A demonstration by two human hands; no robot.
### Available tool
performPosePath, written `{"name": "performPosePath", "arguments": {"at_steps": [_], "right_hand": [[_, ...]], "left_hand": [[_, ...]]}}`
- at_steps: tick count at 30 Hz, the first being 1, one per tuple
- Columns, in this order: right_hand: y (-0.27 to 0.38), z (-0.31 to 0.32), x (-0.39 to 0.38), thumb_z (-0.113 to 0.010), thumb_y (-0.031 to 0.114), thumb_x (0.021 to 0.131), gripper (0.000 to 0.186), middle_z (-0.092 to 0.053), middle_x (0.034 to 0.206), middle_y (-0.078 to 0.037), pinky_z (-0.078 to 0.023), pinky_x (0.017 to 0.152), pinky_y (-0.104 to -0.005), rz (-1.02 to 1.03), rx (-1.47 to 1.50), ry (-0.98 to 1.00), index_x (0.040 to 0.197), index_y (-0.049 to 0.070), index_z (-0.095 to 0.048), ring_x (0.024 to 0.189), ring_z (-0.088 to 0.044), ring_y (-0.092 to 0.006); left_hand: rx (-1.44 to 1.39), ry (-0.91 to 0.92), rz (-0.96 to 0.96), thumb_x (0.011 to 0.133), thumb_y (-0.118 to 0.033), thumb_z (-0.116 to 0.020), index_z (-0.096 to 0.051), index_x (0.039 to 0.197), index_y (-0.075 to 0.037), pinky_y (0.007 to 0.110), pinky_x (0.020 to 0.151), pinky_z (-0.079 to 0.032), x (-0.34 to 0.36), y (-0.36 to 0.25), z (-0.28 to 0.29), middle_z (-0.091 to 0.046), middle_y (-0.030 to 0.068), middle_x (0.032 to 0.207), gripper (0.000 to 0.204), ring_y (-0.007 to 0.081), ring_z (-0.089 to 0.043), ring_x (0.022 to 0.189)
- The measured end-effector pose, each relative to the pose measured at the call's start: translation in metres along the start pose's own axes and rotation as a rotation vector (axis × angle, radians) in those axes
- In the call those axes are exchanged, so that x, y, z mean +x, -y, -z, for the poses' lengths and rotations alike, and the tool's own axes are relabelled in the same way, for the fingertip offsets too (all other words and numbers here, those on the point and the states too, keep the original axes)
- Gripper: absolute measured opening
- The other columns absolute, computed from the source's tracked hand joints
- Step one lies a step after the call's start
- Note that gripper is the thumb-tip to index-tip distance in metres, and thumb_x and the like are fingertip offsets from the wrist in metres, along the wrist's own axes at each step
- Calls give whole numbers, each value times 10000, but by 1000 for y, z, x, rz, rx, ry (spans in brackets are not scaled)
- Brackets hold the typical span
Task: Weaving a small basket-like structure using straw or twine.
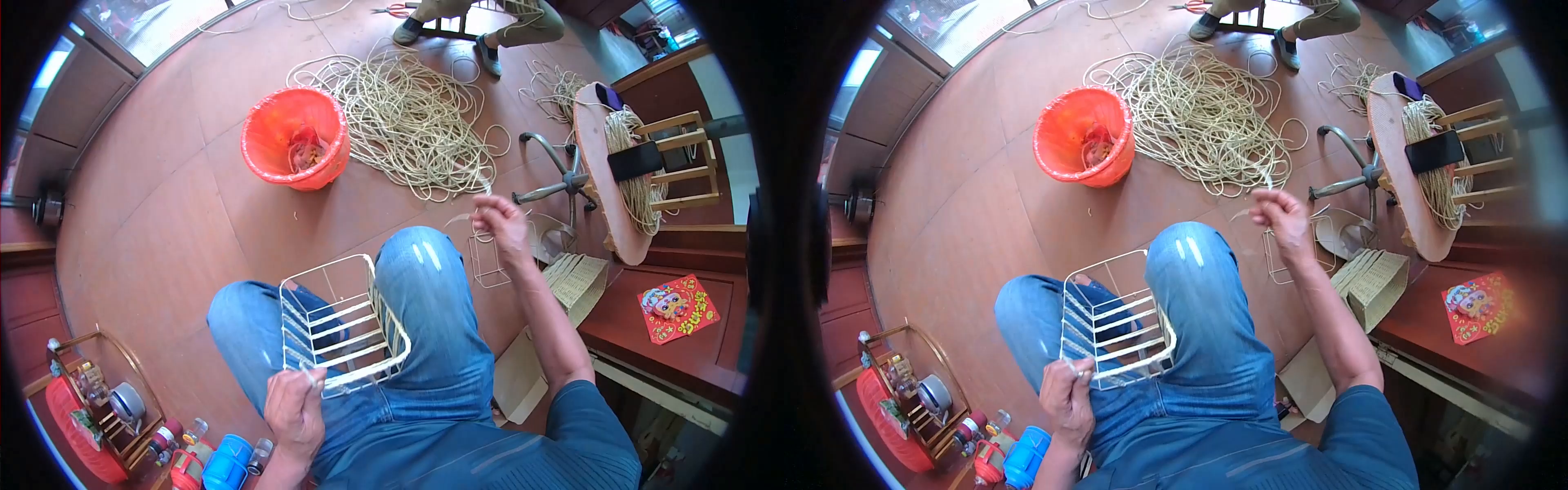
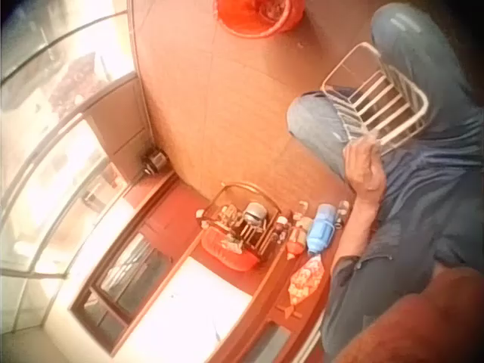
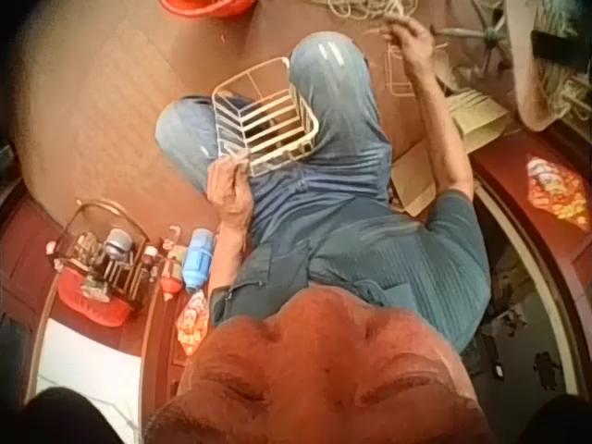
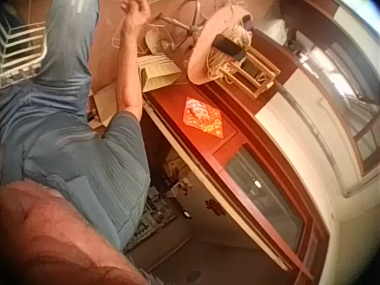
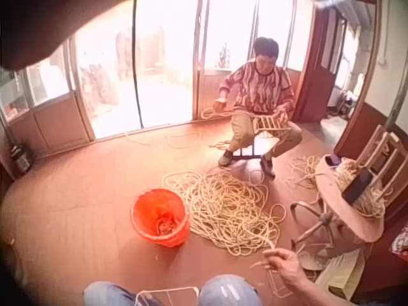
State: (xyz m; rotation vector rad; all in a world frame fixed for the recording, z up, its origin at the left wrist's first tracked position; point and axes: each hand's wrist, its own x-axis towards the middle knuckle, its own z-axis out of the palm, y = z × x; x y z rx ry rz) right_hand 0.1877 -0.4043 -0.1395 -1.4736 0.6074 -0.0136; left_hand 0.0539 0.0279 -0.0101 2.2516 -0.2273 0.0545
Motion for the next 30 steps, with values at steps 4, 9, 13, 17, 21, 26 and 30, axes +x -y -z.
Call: {"name": "performPosePath", "arguments": {"at_steps": [4, 9, 13, 17, 21, 26, 30], "right_hand": [[91, -49, -82, -693, 36, 1052, 230, -781, 1108, -86, -607, 904, -341, 642, -442, 178, 1252, 42, -806, 1007, -746, -185], [93, -135, -195, -843, 237, 976, 439, -684, 1290, -179, -617, 993, -447, 637, -523, 747, 1358, 59, -719, 1175, -733, -375], [70, -159, -224, -865, 300, 945, 427, -684, 1207, -137, -627, 899, -463, 656, -730, 905, 1275, 66, -729, 1063, -740, -364], [58, -163, -231, -847, 299, 963, 314, -713, 1126, -105, -630, 845, -461, 692, -670, 765, 1166, 73, -768, 989, -767, -341], [49, -175, -235, -812, 290, 991, 243, -694, 986, -97, -607, 760, -485, 736, -620, 620, 1048, 60, -757, 874, -758, -352], [43, -177, -235, -797, 274, 1007, 202, -684, 967, -83, -605, 737, -470, 814, -611, 581, 1020, 77, -755, 851, -757, -320], [41, -177, -235, -817, 269, 987, 186, -687, 965, -61, -608, 719, -439, 902, -610, 558, 1006, 96, -751, 836, -758, -287]], "left_hand": [[-123, -28, 61, 931, 31, -824, -785, 1097, -41, 380, 786, -556, 2, -4, -1, -753, 116, 980, 185, 291, -712, 877], [-219, -73, 86, 977, 35, -822, -772, 1069, 2, 306, 783, -567, 2, -7, 1, -733, 99, 997, 109, 168, -708, 900], [-353, -101, 131, 972, 43, -820, -771, 1056, 6, 301, 792, -572, 1, -8, 5, -736, 98, 1005, 104, 174, -710, 913], [-407, -99, 139, 974, 18, -828, -761, 1032, 12, 295, 811, -574, 2, -6, 9, -737, 91, 1023, 89, 170, -708, 936], [-518, -80, 169, 968, 27, -828, -758, 1033, 15, 295, 818, -570, 6, -6, 8, -736, 79, 1026, 97, 151, -699, 941], [-519, 4, 62, 1086, -107, -737, -767, 1067, -4, 287, 844, -557, 23, -5, 18, -741, 62, 1065, 109, 131, -672, 933], [-628, 198, 346, 1145, -180, -644, -611, 1496, -2, 283, 878, -557, 47, -4, 27, -747, 47, 1165, 395, 97, -659, 977]]}}
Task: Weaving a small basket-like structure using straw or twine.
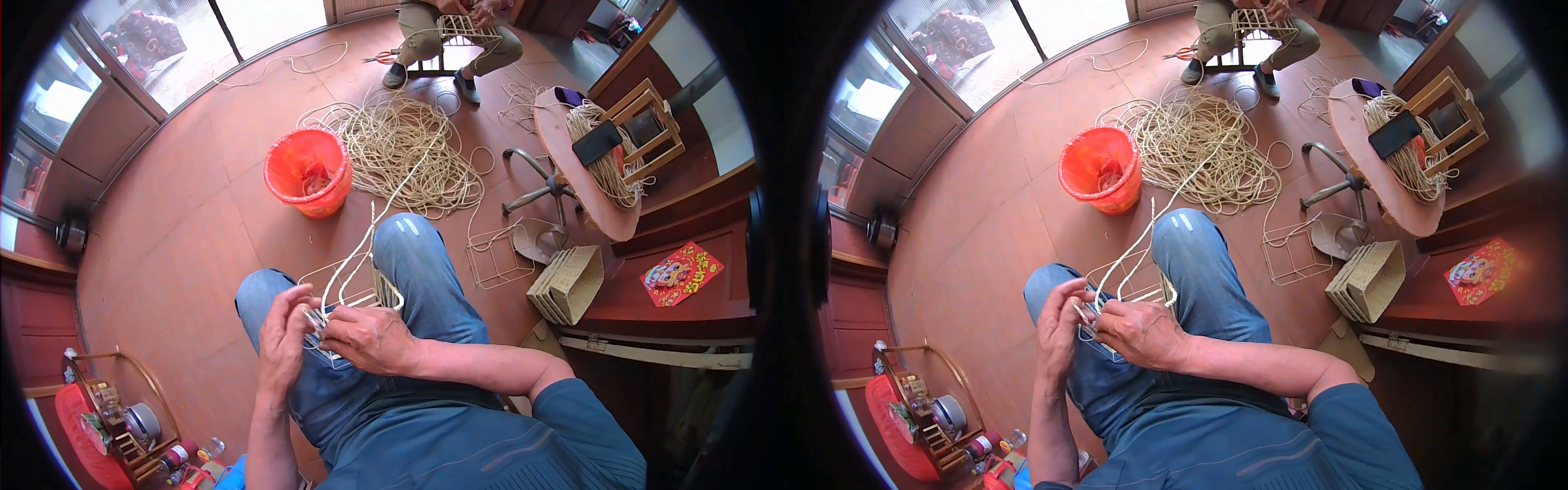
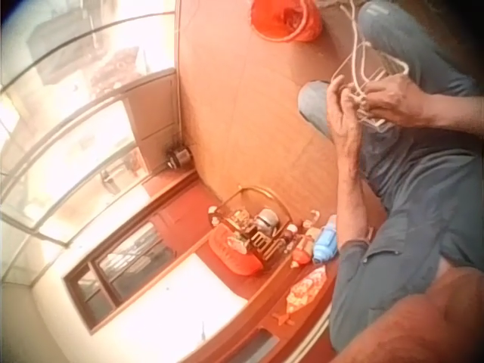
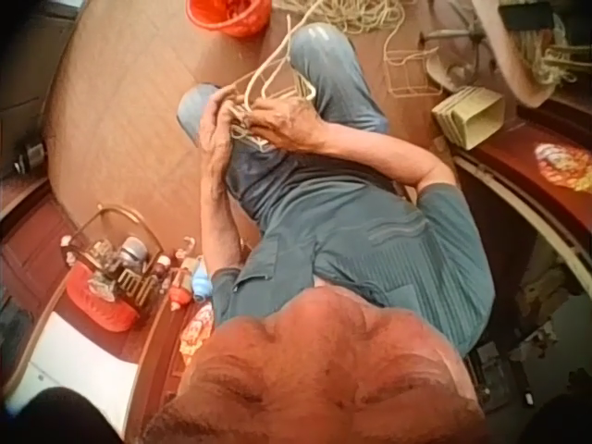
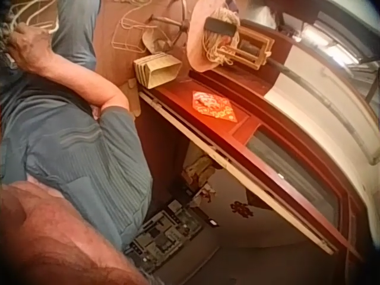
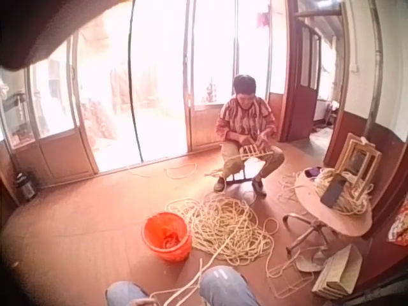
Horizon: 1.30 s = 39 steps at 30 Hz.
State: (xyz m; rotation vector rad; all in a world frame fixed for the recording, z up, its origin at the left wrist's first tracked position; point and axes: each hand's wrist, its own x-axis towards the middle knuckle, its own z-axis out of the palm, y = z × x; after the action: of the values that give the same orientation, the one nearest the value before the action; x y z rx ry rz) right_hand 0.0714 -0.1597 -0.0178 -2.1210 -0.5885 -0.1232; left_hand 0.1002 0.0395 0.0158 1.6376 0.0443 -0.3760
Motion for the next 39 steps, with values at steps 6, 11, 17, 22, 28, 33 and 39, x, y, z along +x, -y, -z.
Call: {"name": "performPosePath", "arguments": {"at_steps": [6, 11, 17, 22, 28, 33, 39], "right_hand": [[1, 2, -1, -830, 260, 976, 182, -700, 981, -51, -611, 726, -418, 21, -19, -39, 993, 97, -750, 834, -760, -279], [-1, 4, -2, -819, 248, 988, 172, -706, 986, -56, -612, 733, -411, 20, 29, -15, 997, 89, -753, 838, -763, -281], [-2, 4, -1, -817, 239, 992, 163, -715, 966, -61, -610, 734, -407, 15, 40, -15, 968, 86, -766, 832, -764, -282], [-2, 3, -1, -823, 237, 987, 166, -717, 960, -60, -613, 735, -409, 14, 55, -11, 968, 81, -770, 839, -767, -279], [-2, 4, -1, -824, 239, 985, 167, -716, 961, -62, -615, 735, -414, 17, 65, 0, 969, 82, -770, 842, -764, -284], [-2, 4, 1, -823, 232, 983, 168, -714, 943, -67, -611, 725, -422, 25, 75, -14, 952, 80, -761, 835, -758, -298], [-1, 5, 0, -824, 224, 981, 155, -711, 935, -71, -603, 706, -425, 22, 71, -11, 951, 86, -761, 806, -752, -304]], "left_hand": [[-431, 126, 106, 1068, -239, -772, -454, 1630, -20, 362, 969, -606, 20, -14, 11, -705, 26, 1082, 682, 160, -723, 984], [-659, -163, -119, 1163, -271, -657, -412, 1697, -63, 248, 752, -571, 7, -31, 117, -494, -59, 875, 623, 41, -520, 752], [-587, -606, -238, 1145, -174, -683, -591, 1571, -60, 204, 597, -445, -49, -47, 325, -533, -52, 888, 451, 30, -429, 632], [-556, -928, -257, 1107, -150, -746, -708, 1327, -25, 213, 495, -369, -145, -35, 482, -619, -19, 834, 256, 34, -397, 551], [-497, -1311, -175, 1169, -168, -613, -649, 1518, -113, 189, 497, -432, -270, -12, 585, -665, 2, 899, 355, 57, -470, 581], [-498, -1437, -134, 1165, -191, -623, -673, 1363, -47, 221, 471, -471, -355, -3, 622, -606, 6, 874, 250, 87, -495, 585], [-371, -1794, -88, 1160, -199, -636, -667, 1275, -51, 234, 446, -483, -419, -18, 644, -574, 9, 854, 190, 99, -497, 553]]}}
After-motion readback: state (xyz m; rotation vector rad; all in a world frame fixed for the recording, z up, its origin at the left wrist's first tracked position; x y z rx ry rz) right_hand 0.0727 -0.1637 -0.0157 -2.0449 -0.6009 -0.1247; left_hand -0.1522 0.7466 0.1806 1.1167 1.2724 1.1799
